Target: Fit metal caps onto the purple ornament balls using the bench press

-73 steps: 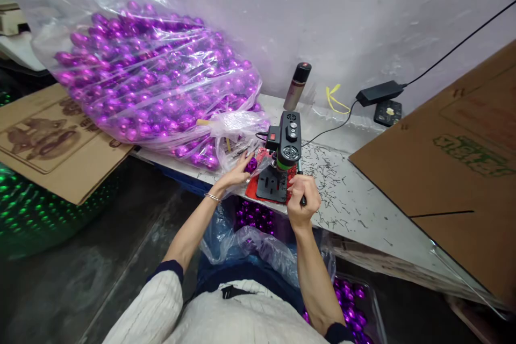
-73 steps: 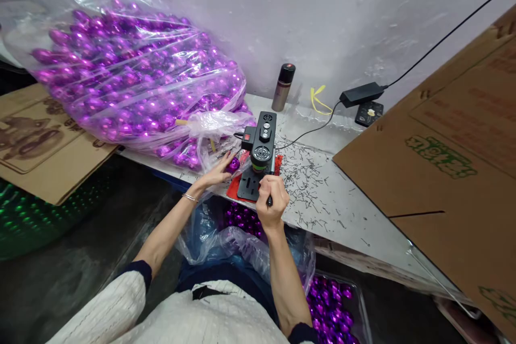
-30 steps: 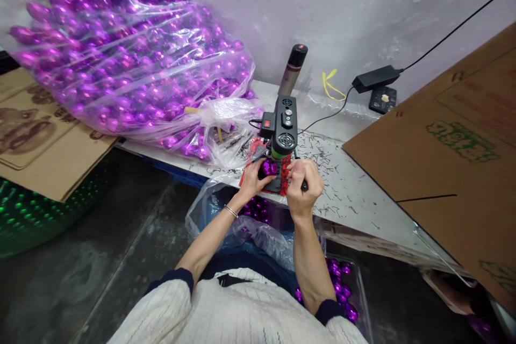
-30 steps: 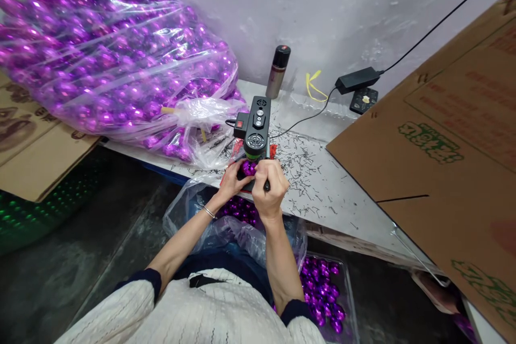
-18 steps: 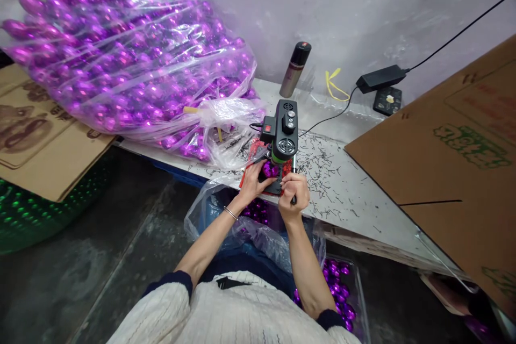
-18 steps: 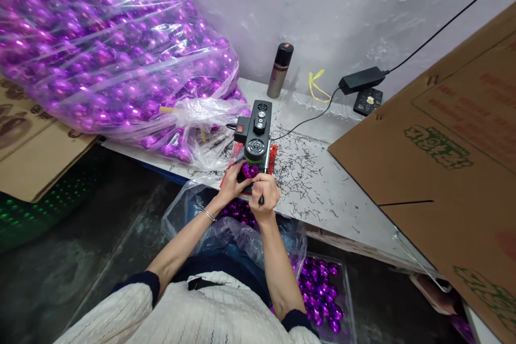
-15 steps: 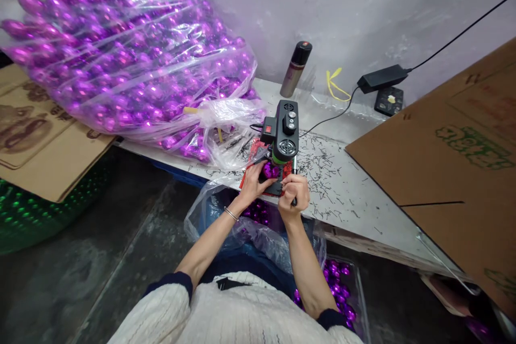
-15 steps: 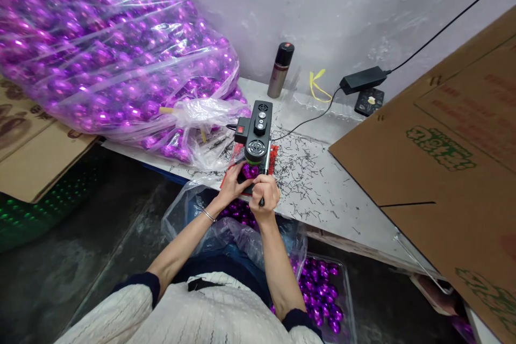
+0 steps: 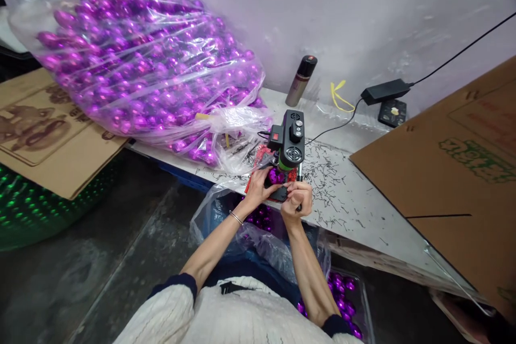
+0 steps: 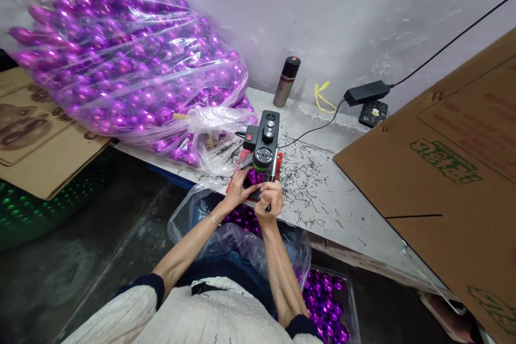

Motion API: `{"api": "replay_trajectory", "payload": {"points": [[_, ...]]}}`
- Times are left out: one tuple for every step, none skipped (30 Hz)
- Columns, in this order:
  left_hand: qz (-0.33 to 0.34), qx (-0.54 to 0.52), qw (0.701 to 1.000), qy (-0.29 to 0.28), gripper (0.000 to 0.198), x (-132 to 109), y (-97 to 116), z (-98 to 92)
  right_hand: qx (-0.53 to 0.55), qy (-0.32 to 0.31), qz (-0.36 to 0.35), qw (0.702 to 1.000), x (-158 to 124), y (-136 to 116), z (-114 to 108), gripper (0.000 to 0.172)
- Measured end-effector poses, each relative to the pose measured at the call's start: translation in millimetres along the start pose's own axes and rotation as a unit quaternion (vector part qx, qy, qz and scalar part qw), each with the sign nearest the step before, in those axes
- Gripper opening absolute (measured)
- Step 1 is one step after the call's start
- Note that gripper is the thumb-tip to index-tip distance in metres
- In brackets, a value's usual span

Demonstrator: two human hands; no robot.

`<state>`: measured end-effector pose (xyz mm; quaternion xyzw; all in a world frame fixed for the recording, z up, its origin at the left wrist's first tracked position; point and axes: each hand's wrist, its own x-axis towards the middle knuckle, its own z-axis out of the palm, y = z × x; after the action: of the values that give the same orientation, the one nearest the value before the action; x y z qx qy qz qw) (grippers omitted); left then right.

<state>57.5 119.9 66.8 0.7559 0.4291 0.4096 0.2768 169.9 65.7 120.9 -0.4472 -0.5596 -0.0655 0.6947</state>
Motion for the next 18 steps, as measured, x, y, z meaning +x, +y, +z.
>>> {"api": "replay_trajectory", "payload": {"points": [[0.002,0.000,1.000,0.002,0.057,-0.2,-0.3,0.4,0.000,0.002,-0.007,1.000,-1.0,1.3,0.3,0.035],[0.003,0.000,1.000,0.004,0.058,-0.3,-0.8,1.0,-0.003,0.002,-0.016,1.000,-2.0,2.7,0.2,0.034],[0.003,0.001,1.000,0.005,0.058,-0.1,-1.4,1.6,-0.008,-0.002,-0.027,1.000,-2.7,3.9,-0.2,0.034],[0.002,0.002,1.000,0.007,0.057,0.5,-2.3,2.4,-0.012,-0.008,-0.038,0.999,-2.7,4.6,-0.9,0.034],[0.001,0.002,1.000,0.008,0.057,1.6,-3.3,3.3,-0.014,-0.014,-0.047,0.999,-1.4,4.3,-1.8,0.034],[0.002,0.002,1.000,0.009,0.057,2.9,-4.3,4.3,-0.015,-0.020,-0.052,0.998,1.7,3.0,-2.9,0.034],[0.003,0.001,1.000,0.011,0.058,4.3,-5.3,5.2,-0.014,-0.024,-0.051,0.998,6.9,0.2,-3.9,0.034],[0.004,0.000,1.000,0.013,0.060,5.2,-6.1,5.9,-0.011,-0.024,-0.042,0.999,14.1,-4.1,-4.8,0.034],[0.006,-0.002,1.000,0.014,0.061,5.1,-6.4,6.5,-0.009,-0.024,-0.027,0.999,23.2,-9.7,-5.4,0.033],[0.008,-0.003,1.000,0.014,0.063,3.5,-6.2,6.6,-0.010,-0.022,-0.010,1.000,33.5,-16.3,-5.8,0.033],[0.011,-0.004,1.000,0.014,0.063,-0.2,-5.4,6.4,-0.013,-0.013,0.013,1.000,44.0,-23.5,-5.9,0.033],[0.017,-0.004,1.000,0.011,0.063,-6.1,-4.0,5.5,-0.012,-0.009,0.037,0.999,53.8,-30.7,-5.9,0.034],[0.026,-0.002,1.000,0.005,0.064,-13.7,-2.3,3.8,-0.011,-0.016,0.061,0.998,62.0,-37.2,-6.0,0.034],[0.038,0.003,0.999,-0.001,0.068,-22.3,-0.5,1.2,-0.013,-0.023,0.079,0.997,67.9,-42.6,-6.1,0.034],[0.050,0.009,0.999,-0.006,0.076,-30.4,1.0,-2.5,-0.015,-0.028,0.084,0.996,71.2,-46.5,-6.5,0.034],[0.059,0.015,0.998,-0.009,0.085,-36.3,1.7,-7.5,-0.018,-0.036,0.082,0.996,71.8,-48.7,-7.1,0.034],[0.063,0.020,0.998,-0.008,0.093,-38.3,1.1,-13.9,-0.023,-0.043,0.073,0.996,70.2,-49.5,-7.9,0.034],[0.058,0.027,0.998,0.001,0.096,-35.0,-0.8,-21.7,-0.027,-0.048,0.060,0.997,67.1,-49.0,-8.7,0.034]]}}
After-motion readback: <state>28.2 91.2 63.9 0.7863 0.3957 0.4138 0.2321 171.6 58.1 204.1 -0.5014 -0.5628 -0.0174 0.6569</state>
